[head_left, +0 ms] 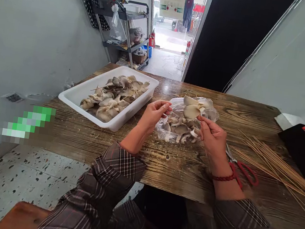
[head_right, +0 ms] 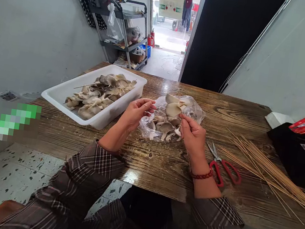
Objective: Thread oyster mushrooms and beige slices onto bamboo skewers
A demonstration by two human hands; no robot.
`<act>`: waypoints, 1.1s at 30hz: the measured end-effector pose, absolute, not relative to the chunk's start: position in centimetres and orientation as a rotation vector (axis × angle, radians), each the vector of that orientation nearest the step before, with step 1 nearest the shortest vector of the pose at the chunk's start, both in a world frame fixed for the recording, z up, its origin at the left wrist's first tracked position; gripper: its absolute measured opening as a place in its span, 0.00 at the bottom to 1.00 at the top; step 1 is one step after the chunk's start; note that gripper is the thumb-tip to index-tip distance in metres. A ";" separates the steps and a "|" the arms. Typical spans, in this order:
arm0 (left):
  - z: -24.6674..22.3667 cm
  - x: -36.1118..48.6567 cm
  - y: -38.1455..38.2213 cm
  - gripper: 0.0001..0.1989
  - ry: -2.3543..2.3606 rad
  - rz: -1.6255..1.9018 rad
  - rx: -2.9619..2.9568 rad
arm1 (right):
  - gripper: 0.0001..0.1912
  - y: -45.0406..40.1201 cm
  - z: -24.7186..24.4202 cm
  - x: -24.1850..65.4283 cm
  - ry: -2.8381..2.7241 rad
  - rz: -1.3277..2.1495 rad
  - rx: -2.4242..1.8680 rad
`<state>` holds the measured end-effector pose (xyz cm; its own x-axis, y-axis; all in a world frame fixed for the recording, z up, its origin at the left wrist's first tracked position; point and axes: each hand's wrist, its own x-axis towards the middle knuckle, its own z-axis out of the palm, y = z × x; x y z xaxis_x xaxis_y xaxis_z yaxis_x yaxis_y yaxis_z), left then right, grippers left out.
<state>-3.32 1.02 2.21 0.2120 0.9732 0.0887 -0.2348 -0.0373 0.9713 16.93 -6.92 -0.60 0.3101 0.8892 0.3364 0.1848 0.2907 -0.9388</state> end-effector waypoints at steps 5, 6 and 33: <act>1.6 -2.6 0.8 0.05 0.970 1.131 1.689 | 0.22 -6.3 -0.7 17.2 -1.119 0.651 -1.196; 1.4 -2.3 0.7 0.04 0.990 1.111 1.782 | 0.22 -6.3 -0.7 17.2 -1.125 0.652 -1.201; 2.3 -3.7 1.6 0.17 0.851 1.245 0.975 | 0.21 -8.2 0.4 15.9 -1.513 0.923 -1.212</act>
<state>-3.67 1.60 2.34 0.1379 0.9904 -0.0015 -0.3608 0.0516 0.9312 15.95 -8.20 0.42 -0.0529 0.9750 0.2159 0.2542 0.2222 -0.9413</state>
